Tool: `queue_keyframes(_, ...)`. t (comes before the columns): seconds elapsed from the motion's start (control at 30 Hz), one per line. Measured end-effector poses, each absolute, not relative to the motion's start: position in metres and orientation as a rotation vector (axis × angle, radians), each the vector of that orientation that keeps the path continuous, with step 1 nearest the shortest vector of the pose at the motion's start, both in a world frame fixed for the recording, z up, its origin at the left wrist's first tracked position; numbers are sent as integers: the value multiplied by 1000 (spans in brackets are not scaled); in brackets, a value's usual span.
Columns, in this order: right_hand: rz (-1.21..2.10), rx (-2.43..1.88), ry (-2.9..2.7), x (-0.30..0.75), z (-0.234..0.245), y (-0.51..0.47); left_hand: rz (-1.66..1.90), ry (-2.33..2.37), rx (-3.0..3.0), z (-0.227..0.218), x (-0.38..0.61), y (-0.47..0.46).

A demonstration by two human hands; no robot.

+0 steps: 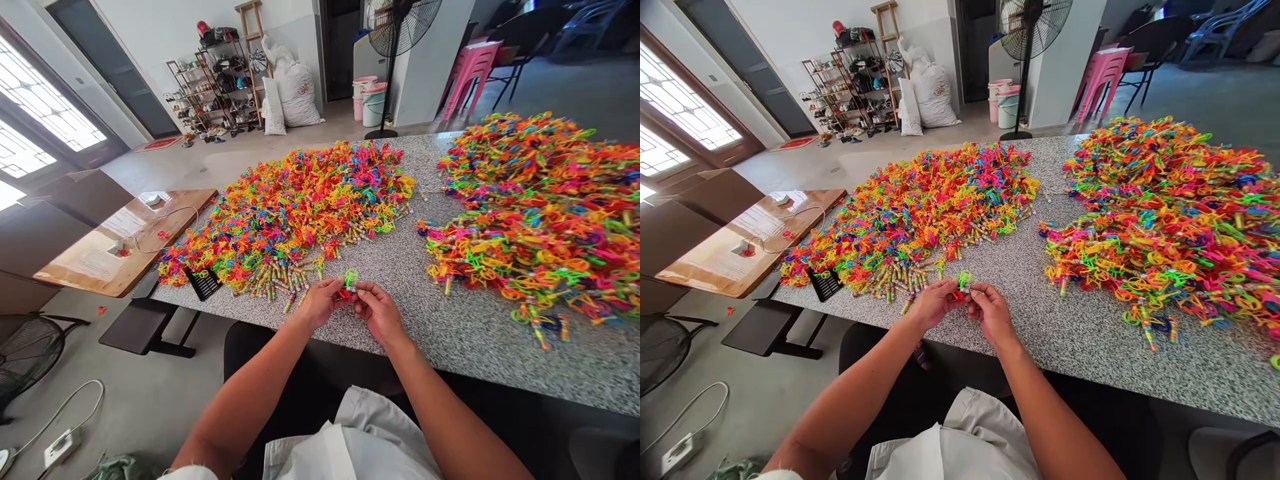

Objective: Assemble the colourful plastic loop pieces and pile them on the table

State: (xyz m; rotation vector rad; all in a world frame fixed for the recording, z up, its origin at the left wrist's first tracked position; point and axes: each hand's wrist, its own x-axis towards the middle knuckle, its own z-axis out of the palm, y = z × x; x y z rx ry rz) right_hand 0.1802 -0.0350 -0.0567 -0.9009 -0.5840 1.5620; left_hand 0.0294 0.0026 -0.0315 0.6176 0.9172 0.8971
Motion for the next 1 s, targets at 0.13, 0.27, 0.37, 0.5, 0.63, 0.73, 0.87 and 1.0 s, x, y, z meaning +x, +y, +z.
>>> queue_keyframes(0.13,1591,-860,-538,182,-61,-37,888,929,615,-33,30,0)
queue_keyframes(0.27,1609,-851,-508,184,-61,-37,843,909,664,-33,25,0)
queue_keyframes(0.37,1597,-858,-521,184,-60,-37,806,907,672,-34,22,1)
queue_keyframes(0.5,1514,-905,-591,181,-58,-39,828,910,622,-33,22,0)
queue_keyframes(0.63,1453,-935,-631,179,-56,-41,838,893,569,-30,23,-2)
queue_keyframes(0.73,1524,-893,-568,180,-55,-40,824,867,536,-29,23,-3)
queue_keyframes(0.87,1546,-917,-587,184,-54,-39,795,879,502,-31,22,-2)
queue_keyframes(1.0,1295,-1111,-842,186,-55,-42,807,912,457,-34,22,-1)
